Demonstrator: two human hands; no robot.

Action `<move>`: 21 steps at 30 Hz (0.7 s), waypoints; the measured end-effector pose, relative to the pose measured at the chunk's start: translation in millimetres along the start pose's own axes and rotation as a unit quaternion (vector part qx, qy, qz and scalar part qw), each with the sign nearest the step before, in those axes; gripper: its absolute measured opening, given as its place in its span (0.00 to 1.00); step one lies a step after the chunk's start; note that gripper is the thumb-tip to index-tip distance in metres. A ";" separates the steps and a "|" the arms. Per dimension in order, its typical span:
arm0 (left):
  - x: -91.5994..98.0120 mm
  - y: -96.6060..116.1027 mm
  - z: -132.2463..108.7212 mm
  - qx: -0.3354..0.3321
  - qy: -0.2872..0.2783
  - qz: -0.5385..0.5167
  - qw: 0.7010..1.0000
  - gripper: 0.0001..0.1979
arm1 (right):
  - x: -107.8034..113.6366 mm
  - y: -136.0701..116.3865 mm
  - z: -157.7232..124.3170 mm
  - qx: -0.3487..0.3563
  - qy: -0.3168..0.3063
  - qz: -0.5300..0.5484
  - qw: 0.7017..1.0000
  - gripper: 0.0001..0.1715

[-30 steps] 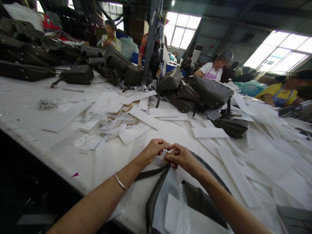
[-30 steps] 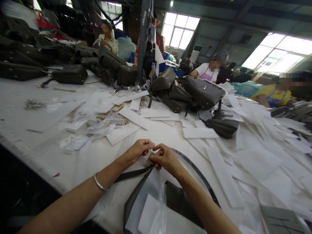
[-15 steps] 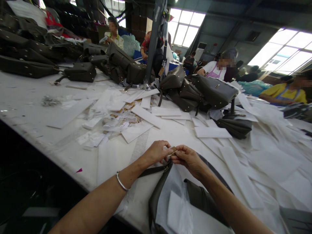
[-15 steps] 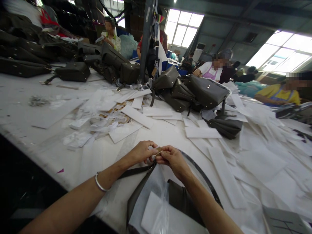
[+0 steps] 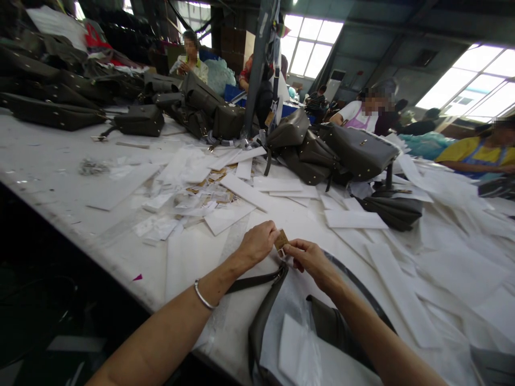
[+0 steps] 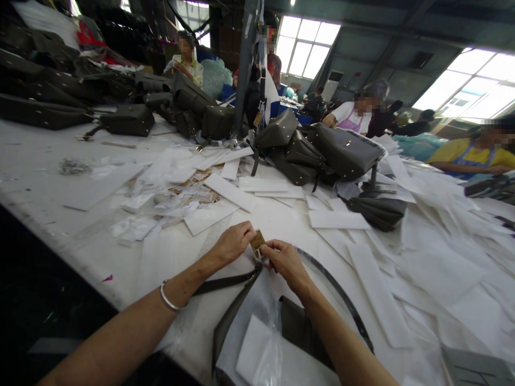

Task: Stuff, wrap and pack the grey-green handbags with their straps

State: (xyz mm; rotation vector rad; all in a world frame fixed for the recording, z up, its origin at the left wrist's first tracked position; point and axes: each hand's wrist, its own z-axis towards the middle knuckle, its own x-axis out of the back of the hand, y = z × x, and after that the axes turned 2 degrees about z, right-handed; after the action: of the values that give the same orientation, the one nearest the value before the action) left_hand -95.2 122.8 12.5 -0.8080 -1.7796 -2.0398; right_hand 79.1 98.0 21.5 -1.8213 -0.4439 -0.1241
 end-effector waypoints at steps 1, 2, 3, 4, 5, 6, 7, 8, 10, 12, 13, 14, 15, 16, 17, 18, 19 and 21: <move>1.9 -1.6 0.8 0.012 0.003 0.004 1.000 0.10 | 0.1 1.7 0.9 -0.008 0.011 -0.021 1.000 0.16; 4.3 -3.1 1.7 0.026 0.009 0.005 1.000 0.09 | 0.8 3.3 1.4 -0.015 0.020 -0.038 0.999 0.14; 7.2 -4.6 2.8 0.040 0.016 0.003 0.999 0.09 | 1.9 4.7 1.7 -0.019 0.025 -0.046 0.998 0.13; 10.3 -5.9 4.0 0.053 0.024 -0.002 0.998 0.08 | 3.3 5.6 1.9 -0.023 0.027 -0.044 0.998 0.13; 13.2 -7.0 5.3 0.064 0.033 -0.012 0.997 0.07 | 4.7 6.2 2.0 -0.026 0.027 -0.036 0.999 0.15; 15.7 -7.8 6.7 0.071 0.042 -0.027 0.996 0.07 | 5.8 6.2 2.1 -0.028 0.023 -0.025 0.999 0.16; 17.6 -8.2 7.9 0.076 0.049 -0.047 0.995 0.07 | 6.4 6.0 2.4 -0.026 0.016 -0.014 0.999 0.19; 18.7 -8.0 8.7 0.077 0.053 -0.073 0.993 0.07 | 6.4 5.6 2.9 -0.022 0.009 -0.009 1.000 0.21; 18.1 -6.2 8.8 0.070 0.044 -0.139 0.987 0.08 | 4.7 5.1 3.7 -0.011 -0.001 -0.024 1.000 0.23; 14.8 -3.7 7.0 0.055 0.018 -0.217 0.974 0.10 | 2.0 6.2 4.1 -0.002 -0.004 -0.052 0.999 0.24; 12.8 -3.0 6.2 0.048 0.002 -0.256 0.966 0.11 | 1.0 7.5 4.2 0.000 -0.005 -0.061 0.998 0.25; 10.8 -3.0 5.7 0.042 -0.011 -0.291 0.956 0.12 | 0.8 9.1 4.4 0.000 -0.005 -0.067 0.998 0.24; 9.2 -3.9 5.7 0.037 -0.023 -0.323 0.945 0.14 | 1.2 10.7 4.8 0.001 -0.007 -0.068 0.998 0.24; 8.1 -5.4 6.2 0.032 -0.032 -0.351 0.935 0.16 | 2.4 12.2 5.3 0.002 -0.013 -0.066 0.998 0.23; 7.6 -7.4 6.9 0.028 -0.041 -0.375 0.926 0.19 | 3.9 13.3 5.8 0.000 -0.023 -0.065 0.998 0.23; 7.5 -9.4 7.7 0.024 -0.048 -0.398 0.916 0.23 | 5.5 14.0 6.1 -0.002 -0.032 -0.064 0.997 0.24; 7.5 -11.2 8.5 0.019 -0.054 -0.417 0.907 0.27 | 6.8 14.4 6.2 -0.003 -0.039 -0.059 0.997 0.25; 7.5 -13.6 9.6 0.013 -0.063 -0.448 0.892 0.32 | 7.6 15.2 6.2 0.004 -0.048 -0.048 0.998 0.27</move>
State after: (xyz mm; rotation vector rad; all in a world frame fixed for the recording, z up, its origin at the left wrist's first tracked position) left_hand -107.0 135.5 6.8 -0.0580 -2.5613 -2.4907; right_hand 90.6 102.2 8.3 -1.8036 -0.6002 -0.1011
